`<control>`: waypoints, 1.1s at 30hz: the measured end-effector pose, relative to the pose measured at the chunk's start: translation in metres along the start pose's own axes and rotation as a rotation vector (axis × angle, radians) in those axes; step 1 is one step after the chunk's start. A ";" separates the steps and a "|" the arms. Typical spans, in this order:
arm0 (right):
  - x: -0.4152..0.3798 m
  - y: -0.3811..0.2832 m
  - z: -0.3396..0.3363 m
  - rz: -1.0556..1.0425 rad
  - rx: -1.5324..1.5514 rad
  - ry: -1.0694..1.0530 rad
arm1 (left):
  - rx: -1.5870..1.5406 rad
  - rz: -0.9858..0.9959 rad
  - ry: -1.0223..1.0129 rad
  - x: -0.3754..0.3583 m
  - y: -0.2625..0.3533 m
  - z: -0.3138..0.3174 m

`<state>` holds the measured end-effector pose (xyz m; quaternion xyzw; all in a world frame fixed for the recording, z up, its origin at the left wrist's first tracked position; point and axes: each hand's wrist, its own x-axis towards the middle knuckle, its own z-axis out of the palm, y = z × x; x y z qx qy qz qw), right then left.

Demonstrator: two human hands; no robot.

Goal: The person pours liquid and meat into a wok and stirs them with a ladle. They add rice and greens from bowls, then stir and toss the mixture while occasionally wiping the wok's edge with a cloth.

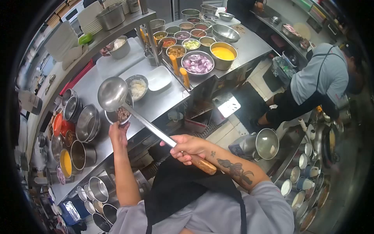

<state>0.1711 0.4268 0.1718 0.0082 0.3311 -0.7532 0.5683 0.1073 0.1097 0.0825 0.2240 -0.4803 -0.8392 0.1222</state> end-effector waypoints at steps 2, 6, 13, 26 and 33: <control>-0.005 0.003 0.002 0.026 -0.022 0.003 | -0.020 -0.009 0.028 -0.011 -0.008 -0.012; -0.002 0.005 0.012 0.088 -0.051 -0.009 | -0.051 0.072 0.043 -0.041 0.007 -0.046; 0.045 -0.009 0.060 0.210 -0.140 -0.056 | -0.131 0.204 0.232 -0.081 0.057 -0.105; 0.273 0.007 0.210 0.287 -0.579 -0.193 | -0.184 0.429 0.655 -0.176 0.137 -0.281; 0.377 0.051 0.255 0.046 -1.140 -0.258 | -0.178 0.439 0.799 -0.197 0.142 -0.334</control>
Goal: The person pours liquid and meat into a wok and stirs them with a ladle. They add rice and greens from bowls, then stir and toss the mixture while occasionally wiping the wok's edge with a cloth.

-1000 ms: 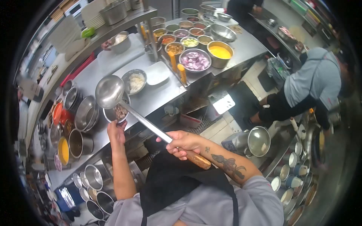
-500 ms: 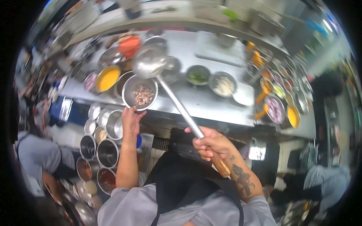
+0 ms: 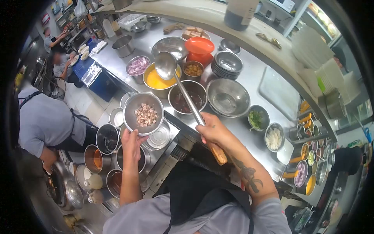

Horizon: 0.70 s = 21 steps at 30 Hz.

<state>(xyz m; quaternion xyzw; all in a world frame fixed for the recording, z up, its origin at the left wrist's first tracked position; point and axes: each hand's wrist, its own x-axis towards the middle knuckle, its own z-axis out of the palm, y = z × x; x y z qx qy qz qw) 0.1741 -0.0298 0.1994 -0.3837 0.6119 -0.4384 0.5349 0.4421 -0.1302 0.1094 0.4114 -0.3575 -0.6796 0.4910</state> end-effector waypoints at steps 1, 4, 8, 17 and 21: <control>0.012 -0.003 0.000 0.010 -0.126 0.007 | 0.014 -0.002 0.007 0.005 0.003 -0.002; 0.034 -0.007 -0.001 -0.012 -0.171 -0.029 | 0.013 0.022 0.042 0.016 0.016 -0.001; 0.041 -0.019 0.010 0.010 -0.312 -0.031 | -0.014 0.042 0.065 0.022 0.013 -0.018; 0.054 -0.024 0.009 0.221 -0.076 -0.094 | -0.032 0.059 0.136 0.037 0.017 -0.033; 0.052 -0.030 0.004 0.334 0.250 -0.116 | -0.039 0.070 0.153 0.040 0.013 -0.042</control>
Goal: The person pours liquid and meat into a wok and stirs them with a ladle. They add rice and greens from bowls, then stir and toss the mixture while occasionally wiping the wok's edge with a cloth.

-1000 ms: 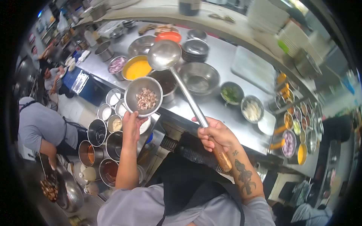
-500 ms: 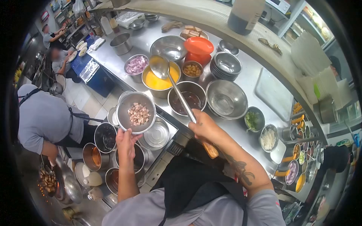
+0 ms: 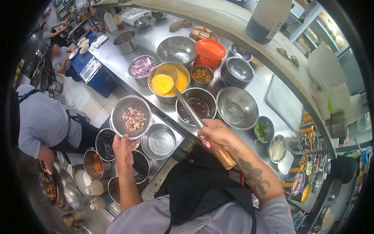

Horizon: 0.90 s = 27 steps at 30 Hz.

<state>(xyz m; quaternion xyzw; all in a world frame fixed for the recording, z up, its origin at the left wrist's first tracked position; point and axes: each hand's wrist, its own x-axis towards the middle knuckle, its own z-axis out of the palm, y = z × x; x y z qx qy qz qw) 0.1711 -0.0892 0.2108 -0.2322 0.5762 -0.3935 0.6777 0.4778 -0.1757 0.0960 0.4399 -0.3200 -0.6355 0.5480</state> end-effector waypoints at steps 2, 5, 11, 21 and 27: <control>-0.002 -0.003 -0.003 0.023 0.115 -0.014 | 0.005 0.004 0.011 0.002 0.001 0.001; -0.002 -0.002 -0.007 0.000 0.160 -0.032 | 0.012 -0.004 0.023 0.004 0.000 -0.001; -0.004 -0.006 -0.011 -0.001 0.188 -0.009 | 0.037 -0.013 0.036 0.009 0.004 0.001; -0.012 -0.001 -0.008 -0.020 0.263 -0.024 | 0.075 -0.004 0.077 0.017 -0.002 -0.005; -0.020 -0.006 -0.009 0.000 0.371 -0.078 | 0.094 -0.007 0.052 0.033 -0.007 0.007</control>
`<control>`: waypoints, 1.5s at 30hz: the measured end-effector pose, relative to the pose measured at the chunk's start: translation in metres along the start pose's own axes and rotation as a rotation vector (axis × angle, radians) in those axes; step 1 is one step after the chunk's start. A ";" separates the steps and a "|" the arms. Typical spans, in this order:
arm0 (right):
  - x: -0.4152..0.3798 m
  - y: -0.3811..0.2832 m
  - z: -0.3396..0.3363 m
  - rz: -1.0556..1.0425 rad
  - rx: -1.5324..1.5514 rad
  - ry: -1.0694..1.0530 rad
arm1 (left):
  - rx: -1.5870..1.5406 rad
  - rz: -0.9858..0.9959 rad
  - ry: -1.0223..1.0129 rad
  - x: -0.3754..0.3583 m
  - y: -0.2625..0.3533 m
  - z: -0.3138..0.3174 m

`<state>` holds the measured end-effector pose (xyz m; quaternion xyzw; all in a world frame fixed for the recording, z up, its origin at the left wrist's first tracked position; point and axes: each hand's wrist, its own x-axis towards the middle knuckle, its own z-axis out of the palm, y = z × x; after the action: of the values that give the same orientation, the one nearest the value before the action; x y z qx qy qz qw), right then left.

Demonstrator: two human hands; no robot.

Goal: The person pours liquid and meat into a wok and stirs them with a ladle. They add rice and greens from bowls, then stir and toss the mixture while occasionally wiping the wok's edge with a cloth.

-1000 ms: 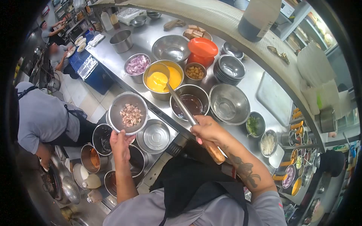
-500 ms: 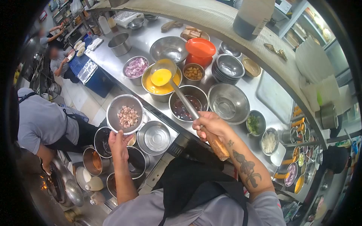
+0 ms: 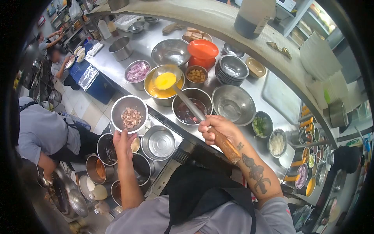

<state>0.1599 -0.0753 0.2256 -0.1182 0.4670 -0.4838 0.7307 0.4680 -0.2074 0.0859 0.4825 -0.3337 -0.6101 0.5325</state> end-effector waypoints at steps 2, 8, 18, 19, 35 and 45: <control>-0.004 -0.001 0.003 0.003 0.034 -0.014 | 0.007 -0.006 -0.021 0.010 -0.006 0.004; -0.014 -0.010 0.003 0.000 0.161 -0.070 | 0.027 0.005 -0.050 0.029 0.001 0.037; -0.074 -0.011 0.016 -0.171 0.259 -0.162 | -0.004 -0.009 -0.206 0.066 0.002 0.118; -0.083 -0.007 0.012 -0.167 0.266 -0.178 | -0.008 -0.006 -0.239 0.064 0.004 0.128; -0.313 0.215 -0.040 -0.568 0.535 0.211 | 0.378 -0.288 -1.016 -0.153 -0.108 0.265; -0.417 0.400 0.073 -1.074 0.849 0.825 | 0.431 -0.562 -1.815 -0.465 -0.182 0.287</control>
<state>0.4172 0.4465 0.2517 0.1499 0.3547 -0.9108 0.1486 0.1222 0.2523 0.1168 -0.0220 -0.5943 -0.7807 -0.1920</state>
